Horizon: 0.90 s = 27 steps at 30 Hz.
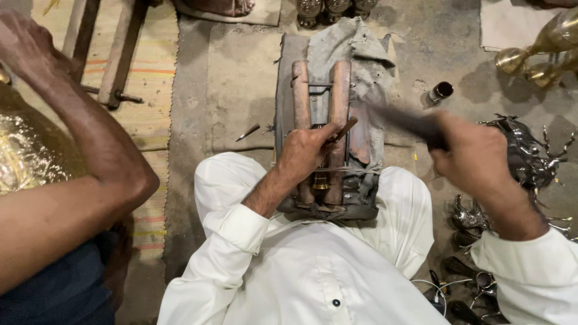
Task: The person sits on the floor holding a small brass vessel clamped in a wooden fixture on their lap. They hold a chisel against the vessel's surface and strike it with a hammer, repeatedly repositioning the chisel to cut decorative patterns into the metal.
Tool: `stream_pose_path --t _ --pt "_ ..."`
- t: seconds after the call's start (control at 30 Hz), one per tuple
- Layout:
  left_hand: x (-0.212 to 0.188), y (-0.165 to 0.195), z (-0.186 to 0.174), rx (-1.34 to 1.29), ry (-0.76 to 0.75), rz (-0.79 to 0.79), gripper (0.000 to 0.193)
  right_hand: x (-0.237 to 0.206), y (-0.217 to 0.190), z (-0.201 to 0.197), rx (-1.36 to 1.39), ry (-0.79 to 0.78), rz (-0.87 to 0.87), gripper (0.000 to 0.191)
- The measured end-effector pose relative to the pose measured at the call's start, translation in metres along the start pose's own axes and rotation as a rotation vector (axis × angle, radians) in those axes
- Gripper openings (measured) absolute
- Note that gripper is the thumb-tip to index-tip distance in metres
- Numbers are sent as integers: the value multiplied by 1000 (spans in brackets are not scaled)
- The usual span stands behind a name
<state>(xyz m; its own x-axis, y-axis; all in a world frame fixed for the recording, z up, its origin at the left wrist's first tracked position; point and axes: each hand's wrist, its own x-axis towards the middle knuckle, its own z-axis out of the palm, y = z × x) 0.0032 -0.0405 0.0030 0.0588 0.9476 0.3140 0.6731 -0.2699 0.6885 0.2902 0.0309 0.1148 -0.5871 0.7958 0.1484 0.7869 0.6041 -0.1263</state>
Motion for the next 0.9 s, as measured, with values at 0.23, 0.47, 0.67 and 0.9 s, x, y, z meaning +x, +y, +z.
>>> stream_pose_path --t 0.23,0.47,0.67,0.9 --pt "4 -3 0 -7 -16 49 31 -9 4 11 -18 -127 144 54" --pt "14 -10 -11 -182 -38 86 33 -27 21 41 168 -173 259 54" --pt "37 -4 -13 45 -259 281 31 -58 5 90 438 63 389 49" --pt "46 -6 -11 123 -358 327 29 -76 4 97 286 287 238 49"
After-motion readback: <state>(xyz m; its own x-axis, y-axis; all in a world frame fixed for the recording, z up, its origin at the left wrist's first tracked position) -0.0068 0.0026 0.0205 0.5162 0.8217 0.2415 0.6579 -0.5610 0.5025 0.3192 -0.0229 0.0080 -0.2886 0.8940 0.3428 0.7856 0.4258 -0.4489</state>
